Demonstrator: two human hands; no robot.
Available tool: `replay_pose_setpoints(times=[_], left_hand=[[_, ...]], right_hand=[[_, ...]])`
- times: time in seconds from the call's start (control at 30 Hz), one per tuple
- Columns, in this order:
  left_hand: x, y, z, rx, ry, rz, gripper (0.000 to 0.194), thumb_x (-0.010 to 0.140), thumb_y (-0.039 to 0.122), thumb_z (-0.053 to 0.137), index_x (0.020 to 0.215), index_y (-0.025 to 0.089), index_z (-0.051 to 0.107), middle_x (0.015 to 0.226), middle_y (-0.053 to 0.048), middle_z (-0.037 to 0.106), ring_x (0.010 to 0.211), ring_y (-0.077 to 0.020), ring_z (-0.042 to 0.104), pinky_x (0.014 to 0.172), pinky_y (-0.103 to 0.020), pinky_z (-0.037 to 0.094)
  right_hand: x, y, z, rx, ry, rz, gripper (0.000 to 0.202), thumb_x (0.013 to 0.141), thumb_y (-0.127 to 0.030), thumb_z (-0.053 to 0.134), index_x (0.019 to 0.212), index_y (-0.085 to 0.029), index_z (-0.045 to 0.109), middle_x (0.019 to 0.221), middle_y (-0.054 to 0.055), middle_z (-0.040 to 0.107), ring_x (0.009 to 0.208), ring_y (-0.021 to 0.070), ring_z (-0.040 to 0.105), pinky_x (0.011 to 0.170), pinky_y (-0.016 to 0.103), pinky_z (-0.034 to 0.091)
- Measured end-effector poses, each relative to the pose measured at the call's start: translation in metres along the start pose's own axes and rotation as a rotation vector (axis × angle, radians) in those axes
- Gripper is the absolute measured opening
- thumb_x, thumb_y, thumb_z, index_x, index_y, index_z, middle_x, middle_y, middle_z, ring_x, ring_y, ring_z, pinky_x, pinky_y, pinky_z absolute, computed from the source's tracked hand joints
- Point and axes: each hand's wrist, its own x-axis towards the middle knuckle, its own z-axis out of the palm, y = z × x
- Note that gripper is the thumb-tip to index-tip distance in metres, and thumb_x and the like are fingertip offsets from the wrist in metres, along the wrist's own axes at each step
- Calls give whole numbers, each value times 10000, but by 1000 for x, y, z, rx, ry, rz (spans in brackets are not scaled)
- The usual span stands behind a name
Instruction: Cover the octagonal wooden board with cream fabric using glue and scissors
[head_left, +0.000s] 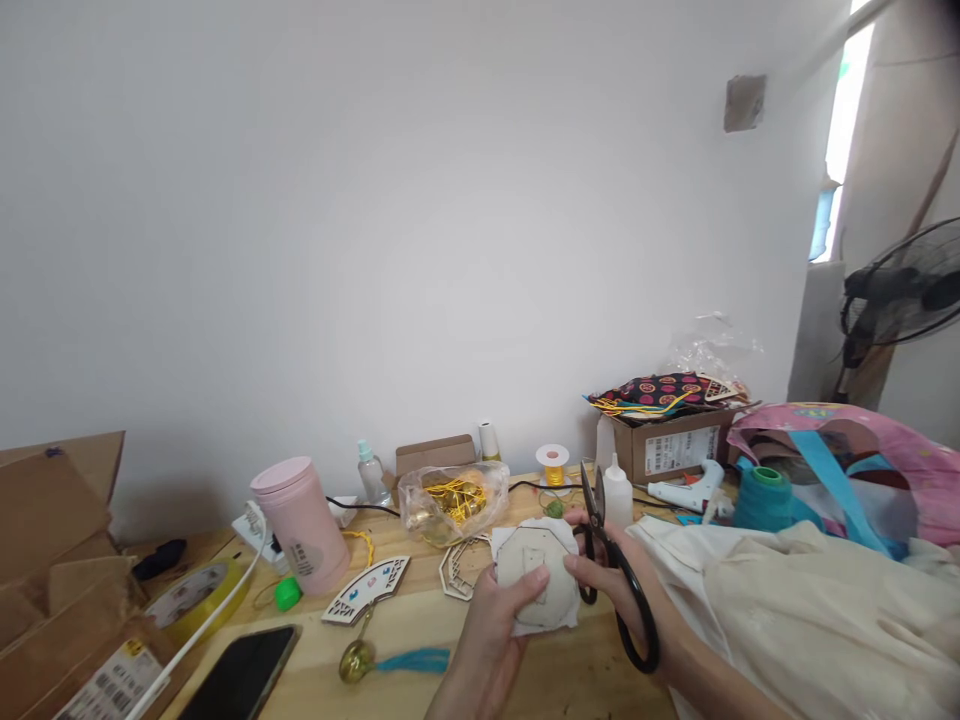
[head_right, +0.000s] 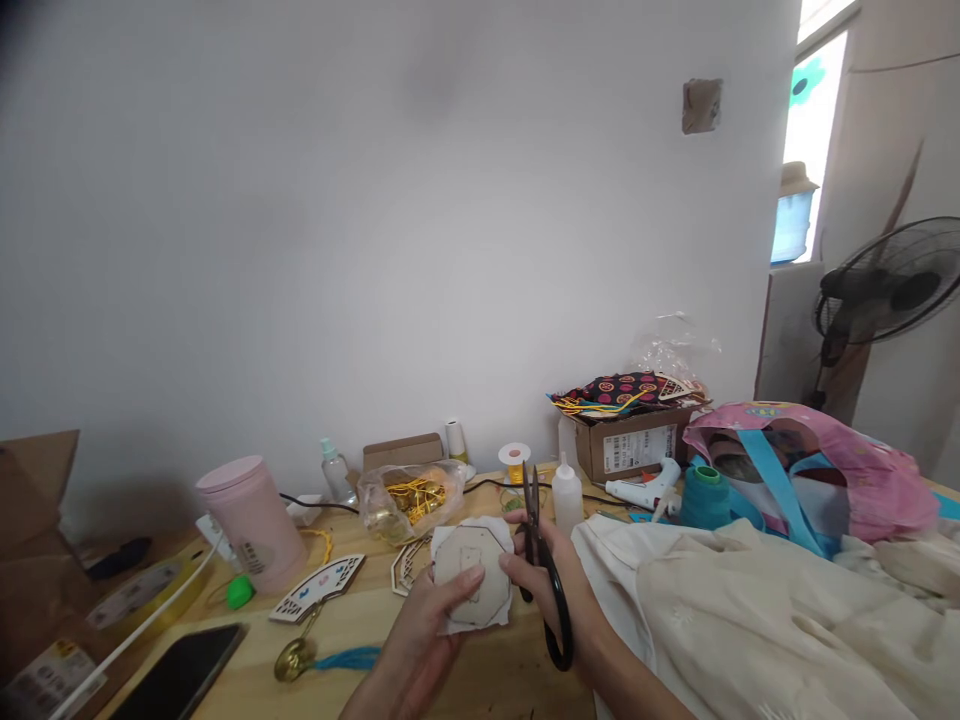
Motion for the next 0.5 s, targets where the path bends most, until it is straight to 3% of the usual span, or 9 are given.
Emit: replay_pose_setpoints(times=[0.1, 0.2, 0.33, 0.5], left_hand=[[0, 9, 2, -23, 31, 38, 311, 621, 133, 674, 928, 107, 629, 760, -83, 685, 662, -172, 620, 574, -240, 474], [-3, 20, 3, -67, 119, 122, 410, 639, 113, 658, 1038, 157, 577, 773, -47, 683, 655, -141, 619, 575, -212, 477], [-5, 28, 1, -85, 175, 193, 505, 646, 105, 650, 1126, 170, 508, 772, -33, 678, 666, -131, 612, 596, -214, 483], [-4, 29, -1, -3, 181, 239, 539, 632, 135, 668, 1141, 164, 493, 759, -32, 673, 654, -141, 603, 572, -226, 476]], right_hand=[[-1, -2, 1, -126, -63, -19, 358, 669, -371, 599, 954, -169, 522, 576, -48, 434, 503, 116, 430, 468, 232, 348], [0, 2, 0, -290, -185, -77, 409, 714, -446, 519, 996, -150, 515, 574, -43, 406, 499, 121, 410, 457, 238, 334], [2, 9, -3, -504, -314, -183, 367, 704, -411, 543, 969, -158, 563, 558, -52, 387, 498, 113, 362, 450, 228, 272], [1, 5, -6, -535, -363, -230, 234, 683, -346, 581, 864, -203, 619, 561, -56, 400, 509, 110, 338, 453, 223, 231]])
